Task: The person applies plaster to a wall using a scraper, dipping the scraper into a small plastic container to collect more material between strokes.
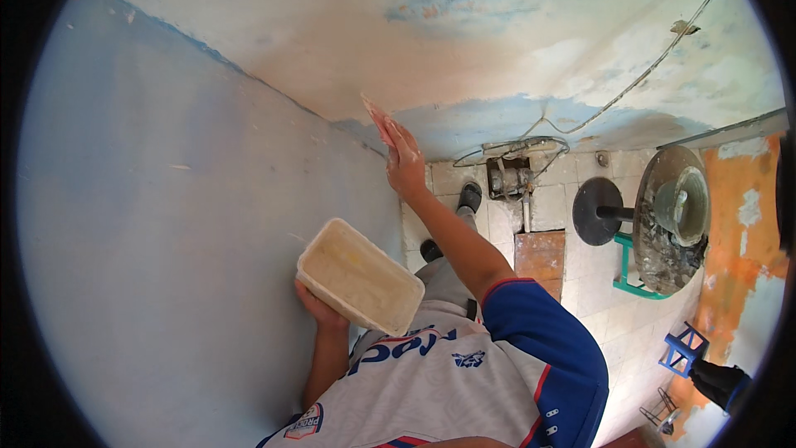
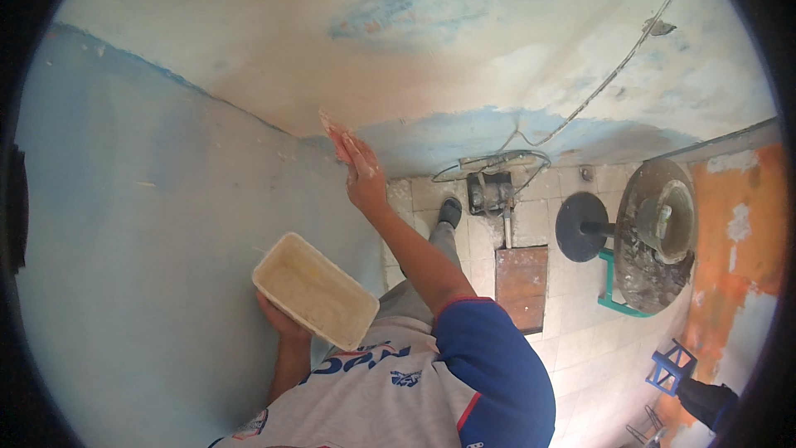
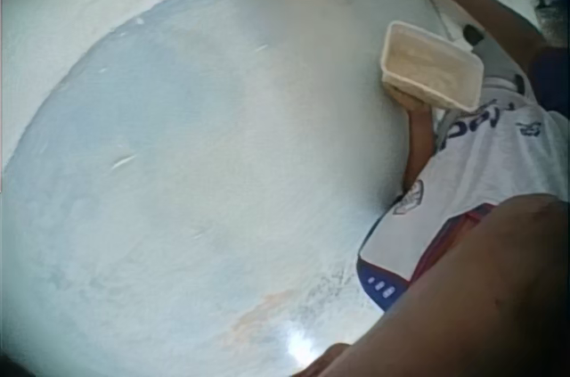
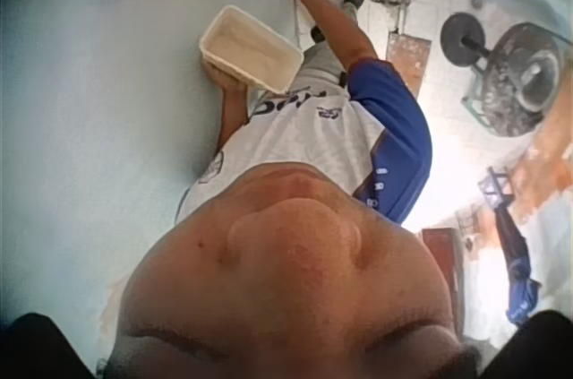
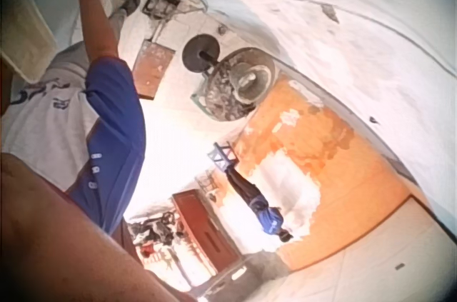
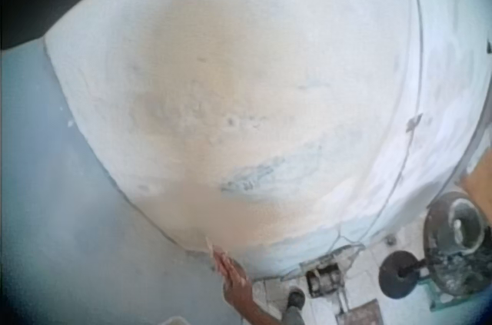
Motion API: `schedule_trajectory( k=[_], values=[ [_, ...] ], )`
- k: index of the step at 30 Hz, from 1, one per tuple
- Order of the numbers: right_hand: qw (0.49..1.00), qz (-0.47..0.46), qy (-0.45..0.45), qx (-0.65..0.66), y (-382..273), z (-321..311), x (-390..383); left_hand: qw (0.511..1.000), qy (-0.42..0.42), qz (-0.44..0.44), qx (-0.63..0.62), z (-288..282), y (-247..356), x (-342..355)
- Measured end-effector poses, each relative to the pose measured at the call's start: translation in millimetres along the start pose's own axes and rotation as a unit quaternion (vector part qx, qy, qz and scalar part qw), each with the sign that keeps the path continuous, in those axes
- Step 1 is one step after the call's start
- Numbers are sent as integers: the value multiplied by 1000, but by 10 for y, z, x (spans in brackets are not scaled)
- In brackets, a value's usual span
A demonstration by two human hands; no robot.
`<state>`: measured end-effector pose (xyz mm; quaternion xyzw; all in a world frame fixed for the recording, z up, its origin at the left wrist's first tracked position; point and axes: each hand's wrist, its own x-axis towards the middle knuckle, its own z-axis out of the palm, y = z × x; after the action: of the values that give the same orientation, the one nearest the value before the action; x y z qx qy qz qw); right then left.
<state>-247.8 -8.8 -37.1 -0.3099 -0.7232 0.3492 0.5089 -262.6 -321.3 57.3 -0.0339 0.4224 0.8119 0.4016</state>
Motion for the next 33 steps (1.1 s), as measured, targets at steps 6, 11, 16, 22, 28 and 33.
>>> schedule_trajectory(
  k=[6, 11, 16, 22, 28, 33],
  values=[
    [833, 314, 82, 449, -389, -563, 190, 1000, 13, 24, 7, -8, 0, -18],
    [787, 244, 159, 543, -532, -1002, 353, 1000, -7, 17, 3, -80, -57, -41],
    [934, 129, 270, 193, -489, -1268, 803, 999, -23, 14, -22, -125, -58, -4],
    [930, -27, 339, -141, -405, -1187, 1571, 999, -37, 13, -21, -150, -25, -3],
    [952, -193, 180, -155, -309, -829, 1446, 999, -3, -1, -33, -78, 0, -1],
    [928, -123, 322, -143, -157, -1005, 1523, 1000, -23, 17, -5, -41, 25, -25]
  ],
)
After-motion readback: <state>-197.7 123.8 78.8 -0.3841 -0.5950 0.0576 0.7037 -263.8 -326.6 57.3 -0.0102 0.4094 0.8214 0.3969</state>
